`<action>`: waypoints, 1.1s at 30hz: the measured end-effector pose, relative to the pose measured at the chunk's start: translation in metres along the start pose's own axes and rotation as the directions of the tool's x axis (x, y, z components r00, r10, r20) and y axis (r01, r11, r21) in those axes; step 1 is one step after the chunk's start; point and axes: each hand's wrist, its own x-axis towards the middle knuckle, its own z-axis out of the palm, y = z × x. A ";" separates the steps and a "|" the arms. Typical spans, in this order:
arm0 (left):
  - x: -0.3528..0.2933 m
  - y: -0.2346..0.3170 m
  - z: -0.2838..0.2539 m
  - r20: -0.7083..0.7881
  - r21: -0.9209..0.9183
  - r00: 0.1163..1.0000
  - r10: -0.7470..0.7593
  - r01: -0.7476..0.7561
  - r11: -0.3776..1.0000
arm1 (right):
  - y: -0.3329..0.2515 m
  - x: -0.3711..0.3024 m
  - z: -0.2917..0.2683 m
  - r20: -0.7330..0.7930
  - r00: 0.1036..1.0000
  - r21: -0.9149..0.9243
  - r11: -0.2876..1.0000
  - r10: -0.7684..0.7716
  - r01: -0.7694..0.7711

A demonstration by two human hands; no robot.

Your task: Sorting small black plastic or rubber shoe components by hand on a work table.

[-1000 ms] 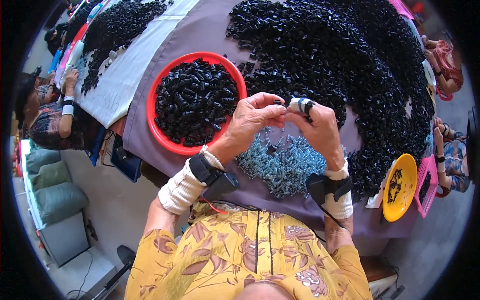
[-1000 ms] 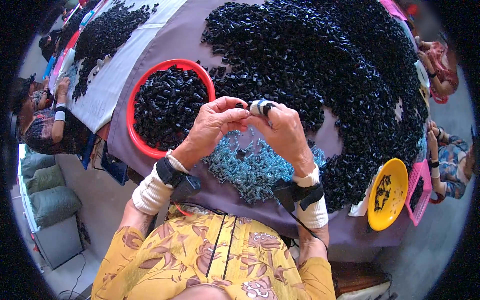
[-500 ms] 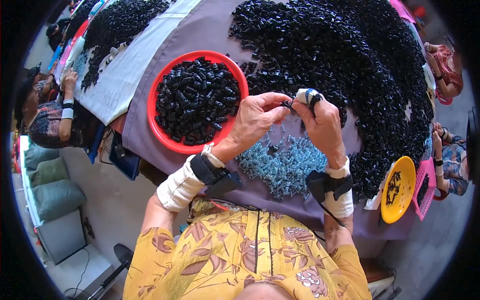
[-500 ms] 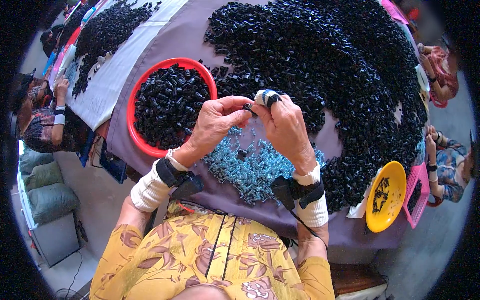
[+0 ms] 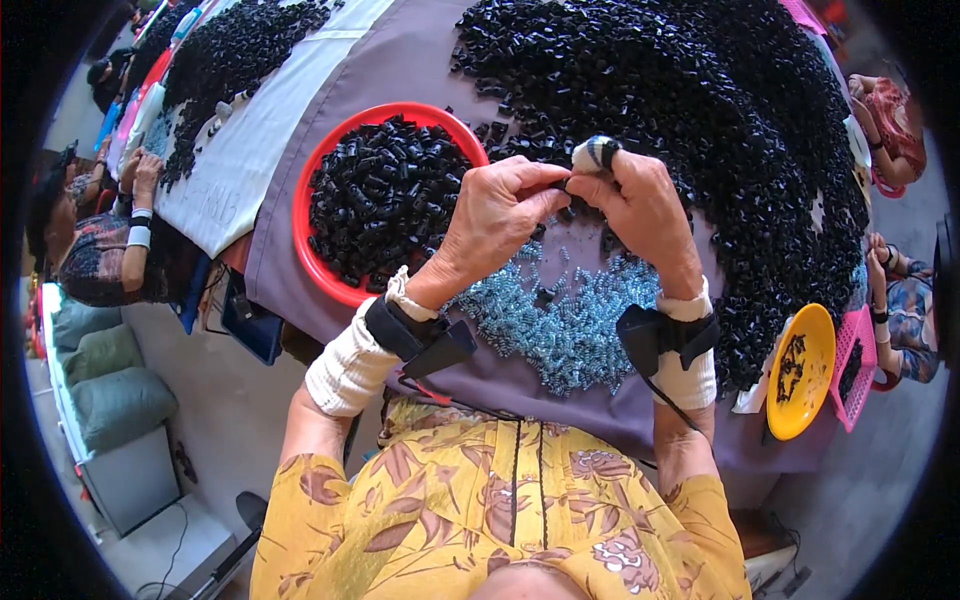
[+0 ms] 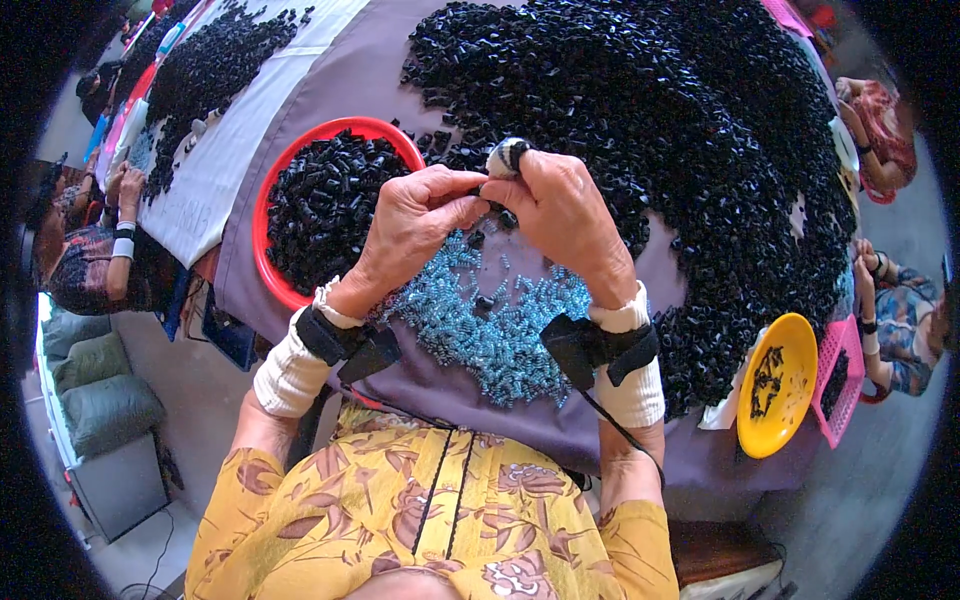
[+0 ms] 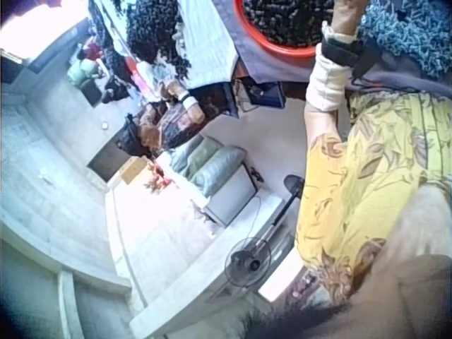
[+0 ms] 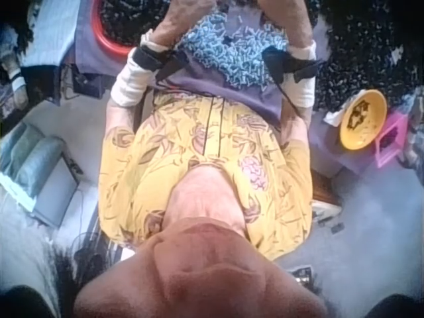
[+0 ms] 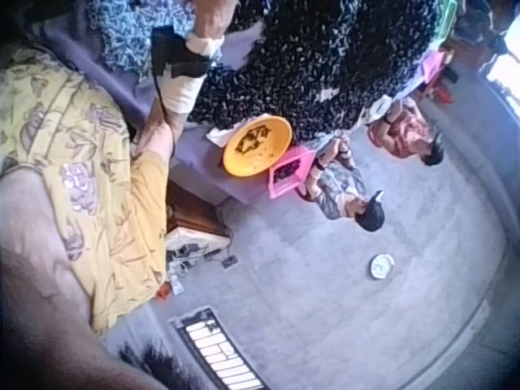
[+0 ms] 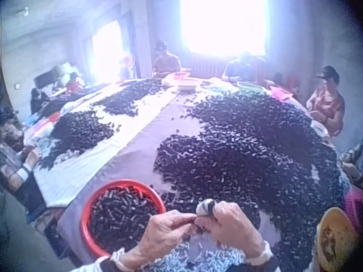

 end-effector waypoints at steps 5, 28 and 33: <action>-0.002 0.001 -0.006 0.012 0.010 1.000 -0.005 0.004 1.000 | 0.008 0.001 0.008 0.071 0.987 0.226 0.961 0.145 -0.157; -0.010 -0.009 -0.022 -0.005 -0.321 0.963 -0.269 0.253 0.912 | 0.045 -0.036 0.031 0.152 0.956 -0.230 0.949 0.252 -0.214; -0.010 -0.011 -0.019 -0.002 -0.328 0.962 -0.272 0.257 0.909 | 0.036 -0.031 0.038 0.165 0.959 -0.306 0.936 0.232 -0.173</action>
